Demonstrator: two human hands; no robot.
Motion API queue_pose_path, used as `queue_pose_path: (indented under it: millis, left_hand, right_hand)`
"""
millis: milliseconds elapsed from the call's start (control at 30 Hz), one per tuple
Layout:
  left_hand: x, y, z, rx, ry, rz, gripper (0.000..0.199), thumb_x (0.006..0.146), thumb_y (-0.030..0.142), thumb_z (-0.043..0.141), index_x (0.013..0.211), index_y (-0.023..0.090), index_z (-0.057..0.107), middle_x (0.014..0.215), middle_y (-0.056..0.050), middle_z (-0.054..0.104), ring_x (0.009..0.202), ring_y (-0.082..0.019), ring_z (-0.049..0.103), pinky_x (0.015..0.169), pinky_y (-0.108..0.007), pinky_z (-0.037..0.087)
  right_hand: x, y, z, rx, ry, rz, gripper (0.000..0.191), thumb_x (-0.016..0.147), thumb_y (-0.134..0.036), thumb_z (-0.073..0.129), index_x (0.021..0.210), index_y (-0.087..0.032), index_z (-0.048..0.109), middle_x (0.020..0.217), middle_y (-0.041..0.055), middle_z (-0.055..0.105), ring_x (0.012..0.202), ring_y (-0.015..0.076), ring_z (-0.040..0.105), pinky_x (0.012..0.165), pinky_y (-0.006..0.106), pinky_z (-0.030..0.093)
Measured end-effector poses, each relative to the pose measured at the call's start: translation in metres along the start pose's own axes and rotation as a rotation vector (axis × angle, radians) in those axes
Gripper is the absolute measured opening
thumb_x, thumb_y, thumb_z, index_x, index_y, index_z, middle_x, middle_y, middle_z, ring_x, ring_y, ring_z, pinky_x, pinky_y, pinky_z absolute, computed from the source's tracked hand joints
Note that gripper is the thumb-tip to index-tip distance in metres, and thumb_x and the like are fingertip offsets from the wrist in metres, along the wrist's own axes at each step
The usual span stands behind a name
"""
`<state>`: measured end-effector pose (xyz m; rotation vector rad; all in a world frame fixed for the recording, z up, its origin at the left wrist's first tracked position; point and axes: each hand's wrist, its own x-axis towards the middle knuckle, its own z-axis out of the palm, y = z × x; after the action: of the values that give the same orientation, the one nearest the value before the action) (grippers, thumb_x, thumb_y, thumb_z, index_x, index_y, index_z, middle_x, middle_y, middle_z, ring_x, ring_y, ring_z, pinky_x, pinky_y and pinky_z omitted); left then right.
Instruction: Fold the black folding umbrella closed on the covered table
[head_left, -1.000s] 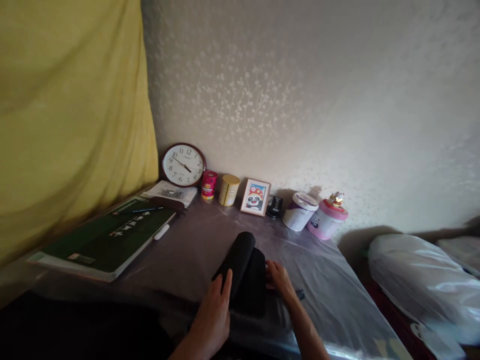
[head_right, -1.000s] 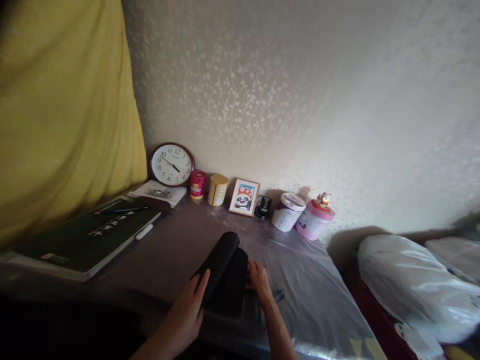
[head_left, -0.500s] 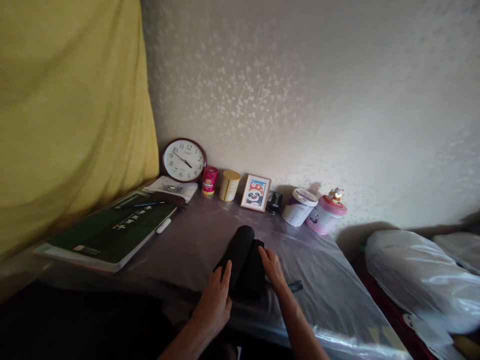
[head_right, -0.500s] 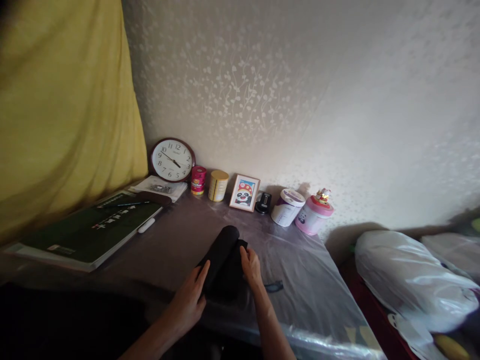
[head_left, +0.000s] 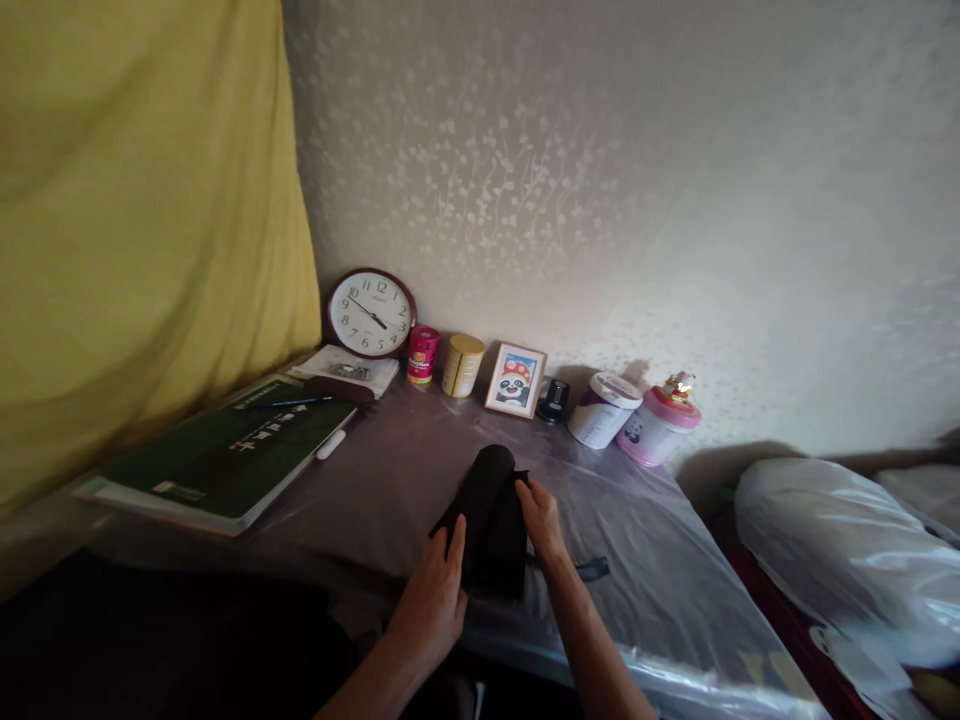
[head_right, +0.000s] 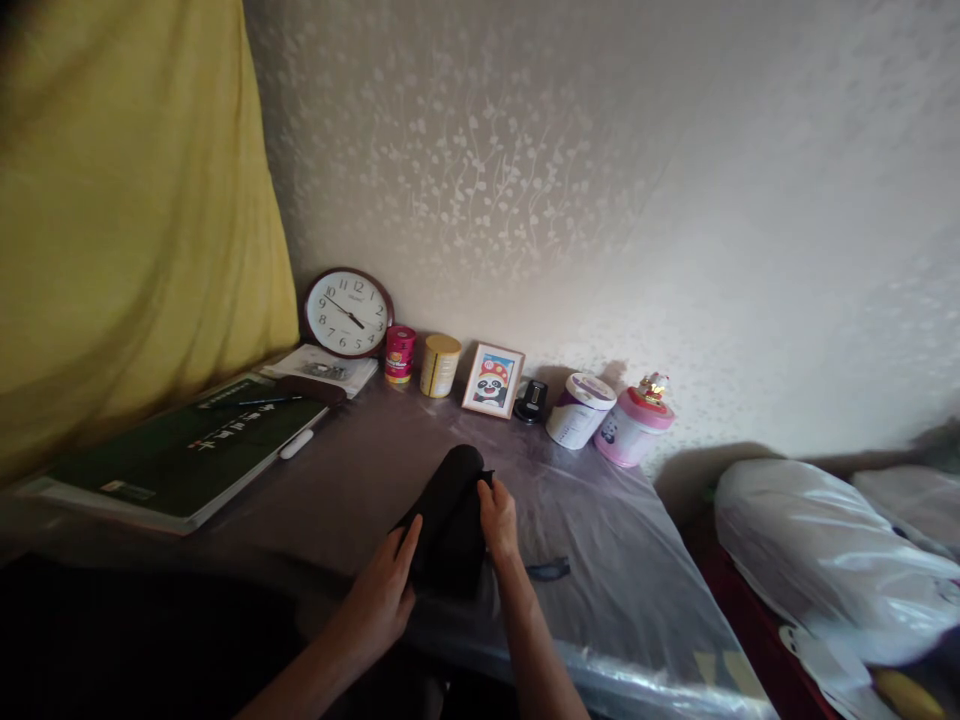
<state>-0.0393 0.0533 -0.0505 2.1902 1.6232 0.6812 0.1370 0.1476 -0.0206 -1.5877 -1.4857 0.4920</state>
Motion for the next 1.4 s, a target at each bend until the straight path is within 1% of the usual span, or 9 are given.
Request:
queue_pose_path:
  millis: [267,500,700,800,933,1067,1200,1300,1400]
  left_hand:
    - [0.001,0.000,-0.007,-0.013,-0.001,0.017,0.080,0.064,0.002,0.037,0.140,0.011,0.013,0.132,-0.017,0.043,0.121,-0.021,0.042,0.099,-0.037,0.035]
    - [0.001,-0.001,-0.006,0.011,0.022,0.014,0.075,0.064,0.003,0.038,0.136,0.011,0.022,0.135,-0.017,0.041,0.125,-0.022,0.038,0.100,-0.039,0.036]
    - [0.000,-0.006,0.003,0.060,0.037,0.024,0.066,0.065,0.005,0.041,0.130,0.009,0.030,0.133,-0.018,0.042,0.122,-0.025,0.042,0.099,-0.041,0.037]
    - [-0.001,-0.007,0.002,0.024,0.079,0.036,0.079,0.065,0.003,0.040,0.137,0.010,0.010,0.136,-0.018,0.038,0.123,-0.023,0.041,0.099,-0.041,0.037]
    - [0.000,0.000,-0.010,-0.015,0.034,0.018,0.093,0.065,0.000,0.039,0.138,0.016,-0.016,0.138,-0.016,0.036,0.122,-0.020,0.041,0.098,-0.038,0.038]
    - [0.000,0.009,-0.019,0.135,-0.061,0.004,0.094,0.065,-0.001,0.040,0.140,0.025,-0.009,0.135,-0.013,0.039,0.119,-0.022,0.043,0.095,-0.040,0.039]
    - [-0.001,0.011,-0.014,0.238,-0.093,-0.046,0.084,0.068,0.003,0.042,0.142,0.019,0.006,0.128,-0.014,0.046,0.113,-0.024,0.048,0.095,-0.040,0.038]
    - [-0.001,0.008,-0.008,0.259,-0.086,-0.055,0.078,0.069,0.003,0.041,0.141,0.015,0.015,0.129,-0.015,0.045,0.114,-0.024,0.047,0.097,-0.038,0.036]
    - [-0.001,0.006,-0.006,0.252,-0.098,-0.058,0.074,0.070,0.004,0.040,0.140,0.011,0.016,0.130,-0.016,0.044,0.116,-0.023,0.045,0.099,-0.038,0.035]
  right_hand:
    - [0.014,-0.016,0.023,0.049,-0.066,0.090,0.034,0.075,-0.041,0.048,0.085,-0.013,0.063,0.064,0.0039,0.061,0.055,0.0156,0.056,0.045,0.023,0.039]
    - [0.017,-0.029,0.035,0.096,-0.155,0.177,0.042,0.078,-0.031,0.048,0.112,-0.007,0.052,0.053,-0.0013,0.059,0.039,0.0120,0.052,0.038,0.022,0.040]
    - [0.013,-0.035,0.039,-0.101,-0.196,-0.016,0.036,0.083,-0.028,0.043,0.113,-0.010,0.052,0.063,0.0012,0.066,0.053,0.0135,0.060,0.055,0.023,0.044]
    - [0.008,-0.043,0.041,-0.257,-0.217,-0.123,0.032,0.084,-0.025,0.044,0.113,-0.012,0.052,0.073,0.0035,0.069,0.073,0.0173,0.065,0.067,0.025,0.044]
    - [0.003,-0.053,0.043,-0.398,-0.269,-0.159,0.029,0.085,-0.024,0.045,0.112,-0.016,0.052,0.079,0.0028,0.070,0.079,0.0174,0.065,0.069,0.025,0.042]
    - [0.001,-0.055,0.046,-0.423,-0.345,-0.197,0.027,0.086,-0.025,0.046,0.112,-0.020,0.052,0.078,0.0004,0.070,0.077,0.0153,0.065,0.066,0.023,0.043]
    - [-0.006,-0.050,0.041,-0.206,-0.373,-0.302,0.023,0.088,-0.023,0.044,0.109,-0.021,0.054,0.071,-0.0016,0.068,0.073,0.0135,0.064,0.069,0.023,0.045]
    - [-0.019,-0.041,0.026,-0.006,-0.317,-0.455,0.021,0.090,-0.023,0.042,0.104,-0.022,0.057,0.087,0.0014,0.068,0.084,0.0134,0.063,0.079,0.026,0.047]
    - [-0.030,-0.028,0.012,0.003,-0.290,-0.619,0.022,0.090,-0.022,0.043,0.104,-0.023,0.060,0.104,0.0047,0.065,0.102,0.0164,0.057,0.091,0.033,0.044]
